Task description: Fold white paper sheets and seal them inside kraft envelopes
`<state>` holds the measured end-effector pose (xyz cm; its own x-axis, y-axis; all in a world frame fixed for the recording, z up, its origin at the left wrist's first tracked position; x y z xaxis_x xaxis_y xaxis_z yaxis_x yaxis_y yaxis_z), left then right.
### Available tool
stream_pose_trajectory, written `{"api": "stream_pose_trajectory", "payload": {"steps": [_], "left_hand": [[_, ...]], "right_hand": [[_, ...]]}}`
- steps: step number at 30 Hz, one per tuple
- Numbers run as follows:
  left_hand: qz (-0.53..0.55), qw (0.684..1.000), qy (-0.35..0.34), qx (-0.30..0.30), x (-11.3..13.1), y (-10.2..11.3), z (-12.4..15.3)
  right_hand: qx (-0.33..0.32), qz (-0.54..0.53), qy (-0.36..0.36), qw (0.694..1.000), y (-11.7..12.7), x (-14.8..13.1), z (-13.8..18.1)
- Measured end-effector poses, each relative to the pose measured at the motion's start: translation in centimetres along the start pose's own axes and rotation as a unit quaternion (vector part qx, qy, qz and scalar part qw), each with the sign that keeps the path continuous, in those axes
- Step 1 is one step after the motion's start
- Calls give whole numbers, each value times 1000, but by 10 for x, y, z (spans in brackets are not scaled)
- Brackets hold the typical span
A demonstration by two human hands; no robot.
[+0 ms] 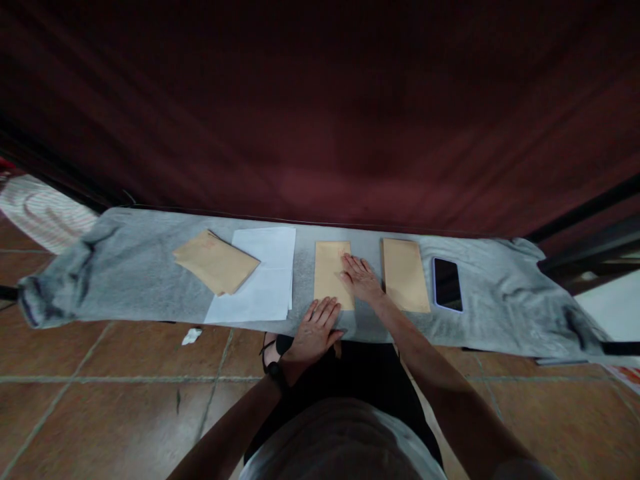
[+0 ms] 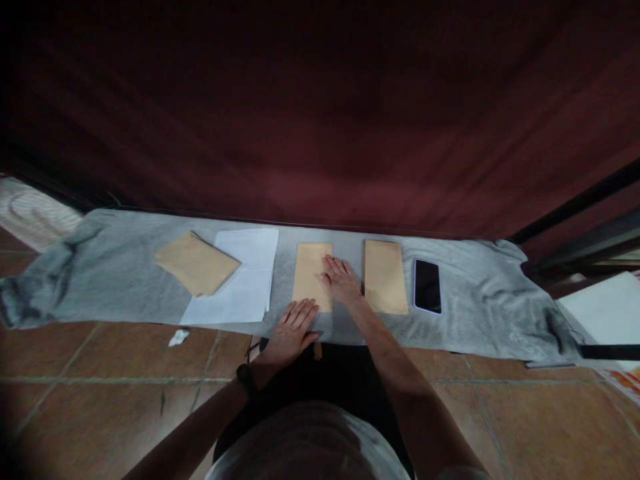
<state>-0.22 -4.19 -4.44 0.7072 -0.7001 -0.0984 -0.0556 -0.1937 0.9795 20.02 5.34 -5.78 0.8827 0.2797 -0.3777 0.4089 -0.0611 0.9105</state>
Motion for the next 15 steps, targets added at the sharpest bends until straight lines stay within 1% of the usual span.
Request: {"api": "stream_pose_trajectory", "payload": {"steps": [4,7,11,15], "left_hand": [[-3,1000,9,1,3,0,-3],[-2,1000,15,5,4,2,-3],[-3,1000,15,4,5,3,-3],[0,1000,18,7,4,2,-3]], "right_hand": [[-7,11,-10,1000,0,9,-23],[2,16,-9,1000,-1,11,-28],[13,14,0,1000,-1,10,-19],[-9,12,11,1000,1,8,-3]]}}
Point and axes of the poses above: each hand's wrist, its own z-axis away from the middle knuckle, its own y-axis out of the back of the hand, x = y × z, the point moved 2 cm from there along -z, towards the middle knuckle, and after that the axes turned 11 degrees about -z, right-handed, at the moved point
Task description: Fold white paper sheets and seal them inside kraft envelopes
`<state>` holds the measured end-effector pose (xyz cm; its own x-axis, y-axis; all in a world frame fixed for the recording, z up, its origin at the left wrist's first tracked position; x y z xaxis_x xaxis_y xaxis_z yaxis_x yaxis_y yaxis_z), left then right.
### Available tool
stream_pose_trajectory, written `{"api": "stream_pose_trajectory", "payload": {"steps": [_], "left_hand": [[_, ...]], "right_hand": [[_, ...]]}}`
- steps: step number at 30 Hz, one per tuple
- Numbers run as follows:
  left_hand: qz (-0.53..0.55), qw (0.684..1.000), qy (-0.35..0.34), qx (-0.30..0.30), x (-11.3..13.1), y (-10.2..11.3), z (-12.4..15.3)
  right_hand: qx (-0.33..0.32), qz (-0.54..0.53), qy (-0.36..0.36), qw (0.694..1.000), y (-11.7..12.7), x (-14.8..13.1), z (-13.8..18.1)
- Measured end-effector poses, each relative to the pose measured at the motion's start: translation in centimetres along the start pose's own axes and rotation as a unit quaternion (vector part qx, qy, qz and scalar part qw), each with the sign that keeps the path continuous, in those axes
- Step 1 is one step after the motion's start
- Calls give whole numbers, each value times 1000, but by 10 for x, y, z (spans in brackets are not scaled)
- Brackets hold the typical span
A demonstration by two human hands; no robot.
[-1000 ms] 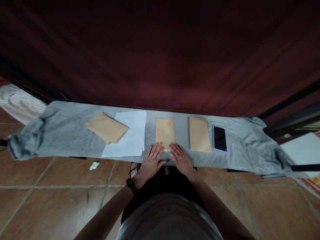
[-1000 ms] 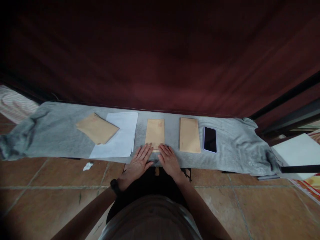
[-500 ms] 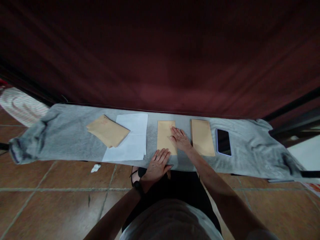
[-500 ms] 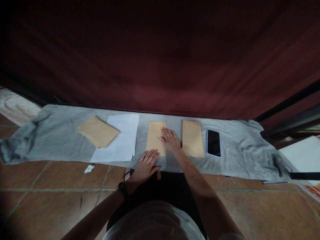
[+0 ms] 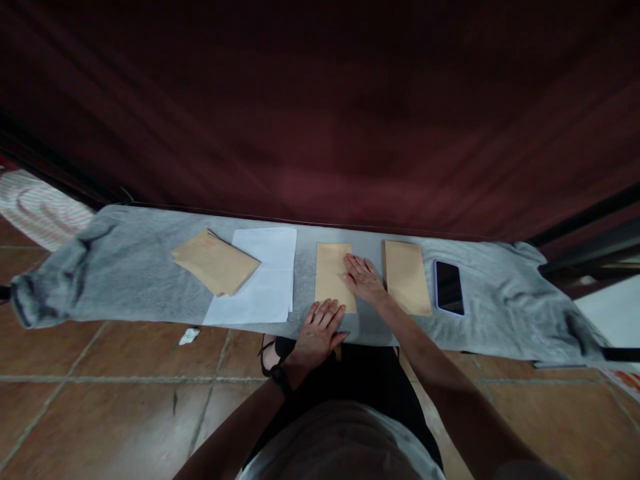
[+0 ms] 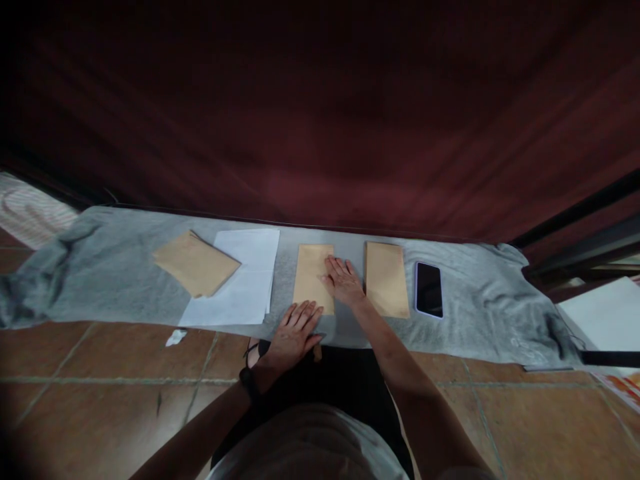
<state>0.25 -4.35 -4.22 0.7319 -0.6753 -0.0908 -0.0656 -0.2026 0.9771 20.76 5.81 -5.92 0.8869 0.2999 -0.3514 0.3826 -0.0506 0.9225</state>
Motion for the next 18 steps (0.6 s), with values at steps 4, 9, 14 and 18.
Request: {"api": "stream_pose_trajectory", "payload": {"steps": [4,9,14,18], "left_hand": [[4,1000,-4,3,-1,-1,0],[-2,1000,-1,2,0,-1,0],[-6,1000,-4,0,1,0,0],[-7,1000,-1,7,1,1,1]], "right_hand": [[-14,-6,17,1000,3,-5,17],[-20,-20,28,999,3,-14,38],[-25,-28,41,998,5,-27,58],[-12,-28,59,998,9,-39,79]]}}
Point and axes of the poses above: each hand's wrist, its own z-axis away from the middle knuckle, its own y-axis out of the back of the hand, x = y × z, the point moved 2 cm from there along -z, towards the middle knuckle, and after that the axes turned 11 degrees about -z, right-handed, at the moved point
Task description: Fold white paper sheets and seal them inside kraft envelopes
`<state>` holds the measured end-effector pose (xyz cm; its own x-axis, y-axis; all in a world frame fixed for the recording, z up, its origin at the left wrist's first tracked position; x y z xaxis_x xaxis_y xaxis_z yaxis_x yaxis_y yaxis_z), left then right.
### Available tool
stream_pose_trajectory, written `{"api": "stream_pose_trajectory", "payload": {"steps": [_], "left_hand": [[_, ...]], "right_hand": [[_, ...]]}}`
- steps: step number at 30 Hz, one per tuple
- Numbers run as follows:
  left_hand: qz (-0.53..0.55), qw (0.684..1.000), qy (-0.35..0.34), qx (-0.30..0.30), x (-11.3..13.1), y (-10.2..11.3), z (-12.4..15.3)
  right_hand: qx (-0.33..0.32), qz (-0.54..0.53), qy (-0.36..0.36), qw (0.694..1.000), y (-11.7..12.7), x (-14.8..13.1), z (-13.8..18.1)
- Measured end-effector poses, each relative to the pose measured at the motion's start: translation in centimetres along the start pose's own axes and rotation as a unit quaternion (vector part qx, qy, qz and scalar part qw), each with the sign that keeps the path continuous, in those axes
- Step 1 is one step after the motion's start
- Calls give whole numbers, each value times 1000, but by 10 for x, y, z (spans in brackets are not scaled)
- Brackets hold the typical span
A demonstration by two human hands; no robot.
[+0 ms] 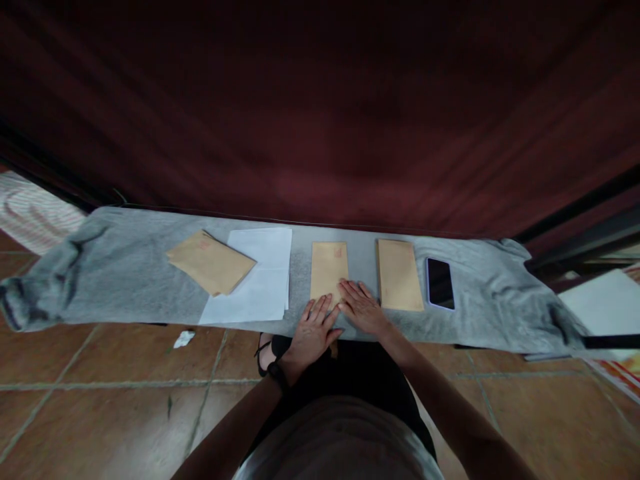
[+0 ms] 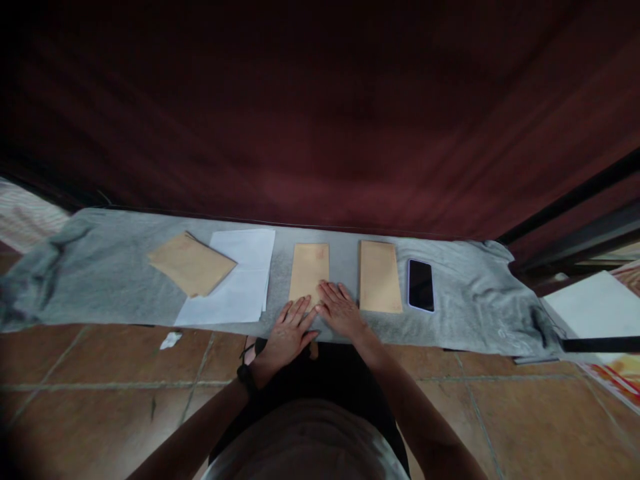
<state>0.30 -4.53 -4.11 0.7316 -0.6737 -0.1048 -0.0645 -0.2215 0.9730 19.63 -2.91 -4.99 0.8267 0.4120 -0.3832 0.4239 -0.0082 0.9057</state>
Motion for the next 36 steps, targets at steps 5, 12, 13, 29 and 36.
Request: {"api": "stream_pose_trajectory", "payload": {"steps": [5,12,13,29,36], "left_hand": [[4,1000,-2,-6,0,1,0],[6,1000,-6,-2,0,3,1],[6,1000,-6,0,0,2,2],[6,1000,1,18,0,-6,3],[14,1000,8,12,0,-5,3]], "right_hand": [[0,-6,17,1000,1,-15,24],[-16,-37,6,999,5,-18,32],[-14,-39,5,999,5,-18,29],[-59,29,64,996,-8,22,-90],[-34,38,15,999,-15,31,-136]]}}
Point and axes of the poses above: each hand's wrist, its own z-axis away from the middle knuckle, its own y-axis out of the back of the hand, x = y × z, the point moved 2 cm from there along -z, towards the middle knuckle, and after that the axes turned 11 degrees about -z, right-handed, at the moved point
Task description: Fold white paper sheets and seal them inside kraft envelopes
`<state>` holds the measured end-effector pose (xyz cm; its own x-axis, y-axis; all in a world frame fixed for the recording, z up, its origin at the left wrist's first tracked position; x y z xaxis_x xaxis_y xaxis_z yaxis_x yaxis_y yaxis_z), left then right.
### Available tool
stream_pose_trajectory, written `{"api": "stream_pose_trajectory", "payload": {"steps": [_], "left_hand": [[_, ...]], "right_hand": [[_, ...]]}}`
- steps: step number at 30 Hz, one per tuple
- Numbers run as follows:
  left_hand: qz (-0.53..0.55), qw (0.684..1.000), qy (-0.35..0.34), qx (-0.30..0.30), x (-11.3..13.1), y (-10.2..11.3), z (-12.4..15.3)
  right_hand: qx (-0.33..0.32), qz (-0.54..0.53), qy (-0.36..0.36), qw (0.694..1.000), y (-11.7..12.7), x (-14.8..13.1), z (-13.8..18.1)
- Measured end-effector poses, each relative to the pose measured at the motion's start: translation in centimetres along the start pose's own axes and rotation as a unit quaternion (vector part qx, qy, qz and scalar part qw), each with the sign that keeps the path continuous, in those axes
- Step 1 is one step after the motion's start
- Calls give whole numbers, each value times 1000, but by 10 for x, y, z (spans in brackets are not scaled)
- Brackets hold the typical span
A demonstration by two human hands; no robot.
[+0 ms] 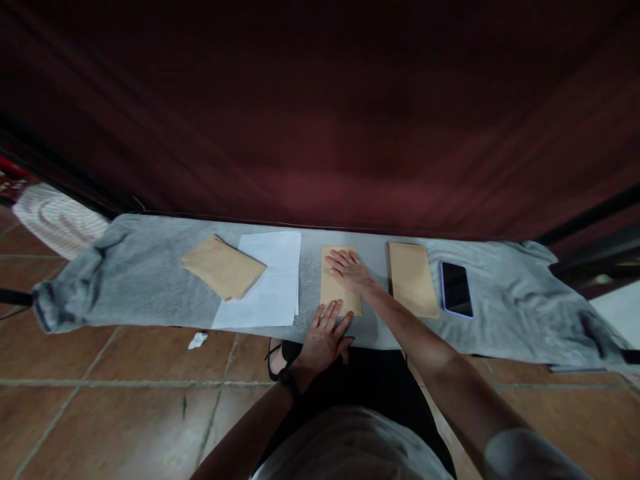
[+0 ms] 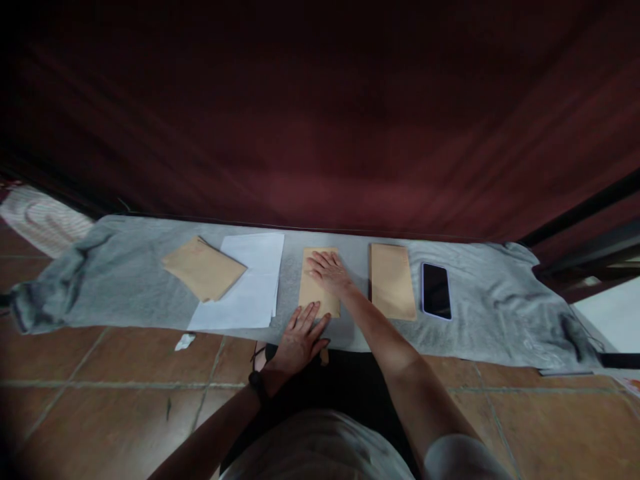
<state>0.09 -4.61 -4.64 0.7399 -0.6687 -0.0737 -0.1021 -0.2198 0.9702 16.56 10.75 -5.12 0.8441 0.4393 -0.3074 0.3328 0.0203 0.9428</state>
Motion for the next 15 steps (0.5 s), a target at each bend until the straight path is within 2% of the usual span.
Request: {"api": "stream_pose_trajectory", "payload": {"steps": [5,15], "left_hand": [[5,1000,-2,1,1,0,0],[7,1000,2,21,0,-5,1]], "right_hand": [[8,1,-16,1000,-1,-3,-7],[-48,-36,36,998,6,-22,23]]}}
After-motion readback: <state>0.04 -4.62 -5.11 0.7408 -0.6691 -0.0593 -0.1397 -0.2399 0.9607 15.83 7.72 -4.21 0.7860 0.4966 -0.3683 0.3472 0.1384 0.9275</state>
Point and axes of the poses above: each hand's wrist, its own z-axis away from the middle knuckle, its own y-axis out of the back of the hand, x = y × z, the point moved 2 cm from there along -z, towards the middle knuckle, and after that the axes turned 11 degrees about -z, right-handed, at the moved point
